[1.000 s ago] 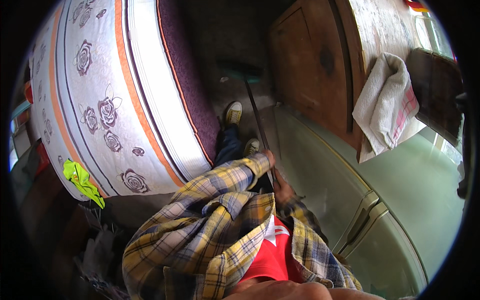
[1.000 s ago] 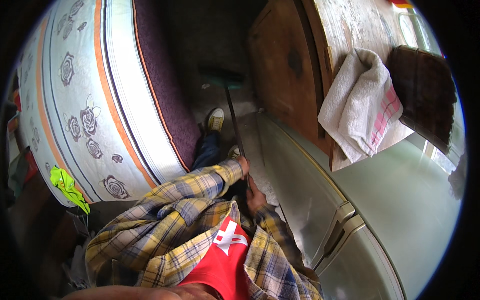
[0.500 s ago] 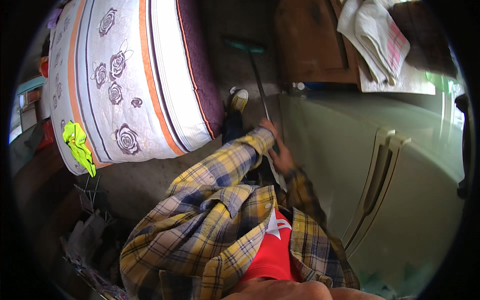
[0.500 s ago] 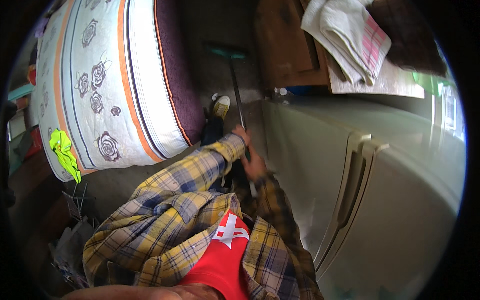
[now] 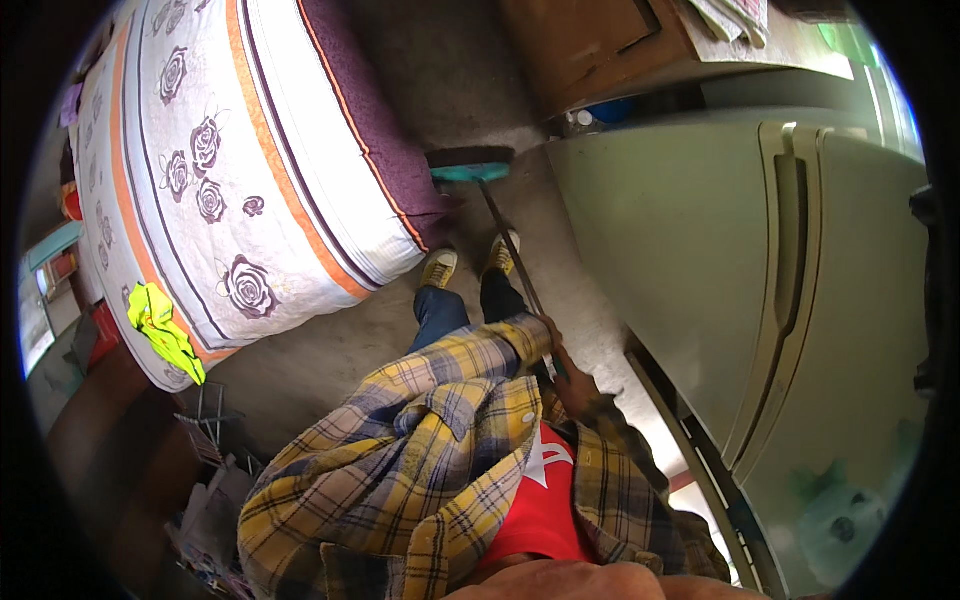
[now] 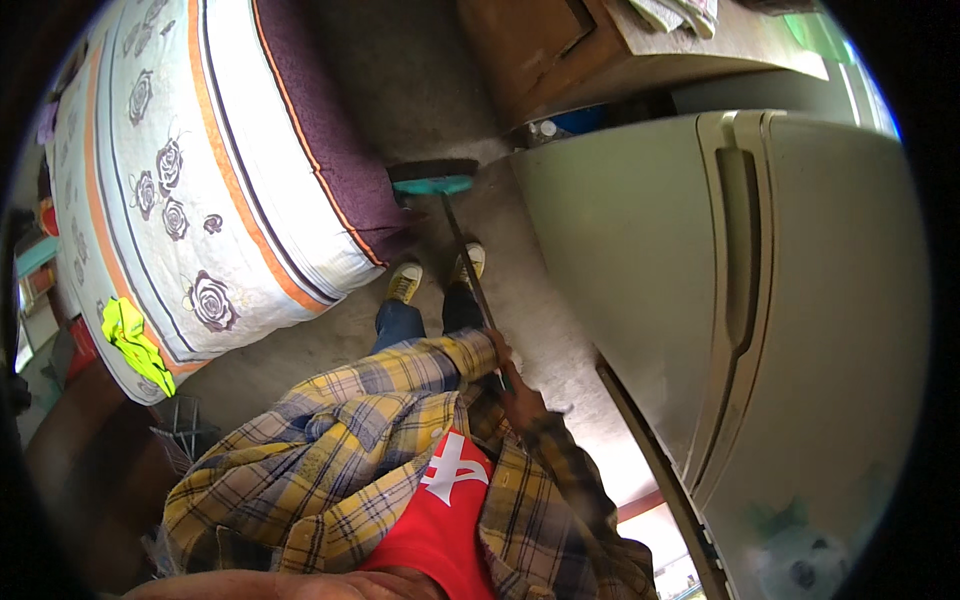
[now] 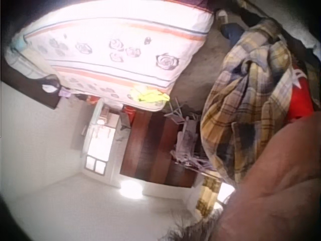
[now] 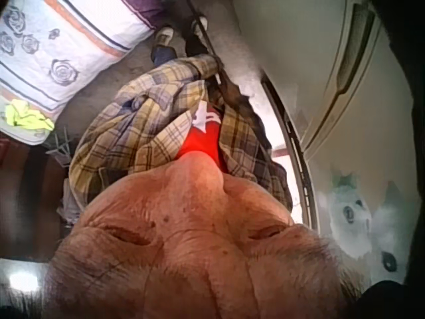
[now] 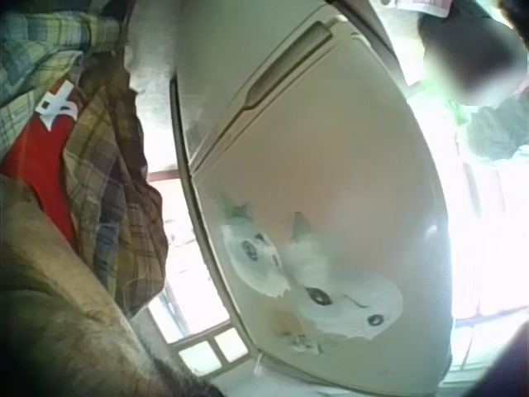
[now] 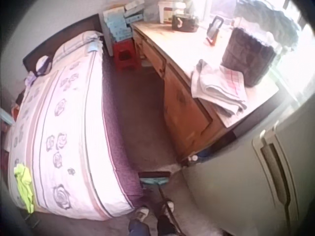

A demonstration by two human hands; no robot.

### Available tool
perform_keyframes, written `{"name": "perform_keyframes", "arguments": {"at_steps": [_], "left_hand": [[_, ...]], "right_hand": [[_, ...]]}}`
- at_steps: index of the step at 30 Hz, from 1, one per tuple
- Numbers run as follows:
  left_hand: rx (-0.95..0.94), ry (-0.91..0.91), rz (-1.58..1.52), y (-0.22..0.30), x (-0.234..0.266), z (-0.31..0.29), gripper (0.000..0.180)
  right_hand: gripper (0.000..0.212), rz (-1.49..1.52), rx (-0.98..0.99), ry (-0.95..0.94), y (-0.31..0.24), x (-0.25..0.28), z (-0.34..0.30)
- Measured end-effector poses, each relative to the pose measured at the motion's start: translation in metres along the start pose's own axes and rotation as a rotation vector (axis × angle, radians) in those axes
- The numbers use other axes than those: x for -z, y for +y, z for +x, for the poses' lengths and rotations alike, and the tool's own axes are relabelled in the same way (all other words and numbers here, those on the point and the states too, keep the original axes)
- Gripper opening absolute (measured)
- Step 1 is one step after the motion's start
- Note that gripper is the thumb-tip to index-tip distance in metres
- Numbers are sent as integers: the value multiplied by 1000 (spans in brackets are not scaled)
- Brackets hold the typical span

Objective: The person sweeps a concrete floor with a long-handled broom, moving debris toward a doorway. The person navigates around a bed, a clothes rack, and stacked boxes while sweeping.

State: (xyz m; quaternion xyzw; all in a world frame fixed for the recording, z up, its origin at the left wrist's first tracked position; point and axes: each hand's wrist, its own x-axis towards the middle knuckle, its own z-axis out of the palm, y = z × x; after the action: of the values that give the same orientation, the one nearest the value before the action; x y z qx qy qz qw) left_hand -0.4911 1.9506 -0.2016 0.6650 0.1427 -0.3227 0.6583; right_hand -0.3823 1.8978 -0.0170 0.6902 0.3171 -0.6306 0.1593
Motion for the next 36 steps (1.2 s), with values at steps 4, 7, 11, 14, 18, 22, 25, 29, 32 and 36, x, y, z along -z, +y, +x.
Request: {"name": "perform_keyframes", "arguments": {"at_steps": [4,7,11,14,18,22,25,29,32,36], "left_hand": [[192,-89,-121,51,-28,-45,25],[118,90,-20,57,-44,-72,25],[205,398,-70,46,-45,-86,22],[0,394,279,17,-1,-94,28],[484,767,-54,-12,85,-94,57],[482,738,-55,-55,162,-99,40],[452,538,86,-81,161,-73,26],[168,170,717,-107,58,-26,19],[171,112,702,-101,-63,-7,36],[387,-54,433,-65,-198,-26,41]], "right_hand": [[72,46,278,175,16,-52,-48],[72,57,322,267,-4,-72,-75],[60,197,117,261,-53,-72,-98],[55,422,229,336,-88,-65,-75],[51,912,275,235,-116,-51,9],[51,524,367,459,-143,-44,121],[52,274,390,659,-121,-67,170],[53,315,678,940,-46,-141,152],[59,404,244,478,14,-213,78],[73,392,84,385,53,-302,-16]]}}
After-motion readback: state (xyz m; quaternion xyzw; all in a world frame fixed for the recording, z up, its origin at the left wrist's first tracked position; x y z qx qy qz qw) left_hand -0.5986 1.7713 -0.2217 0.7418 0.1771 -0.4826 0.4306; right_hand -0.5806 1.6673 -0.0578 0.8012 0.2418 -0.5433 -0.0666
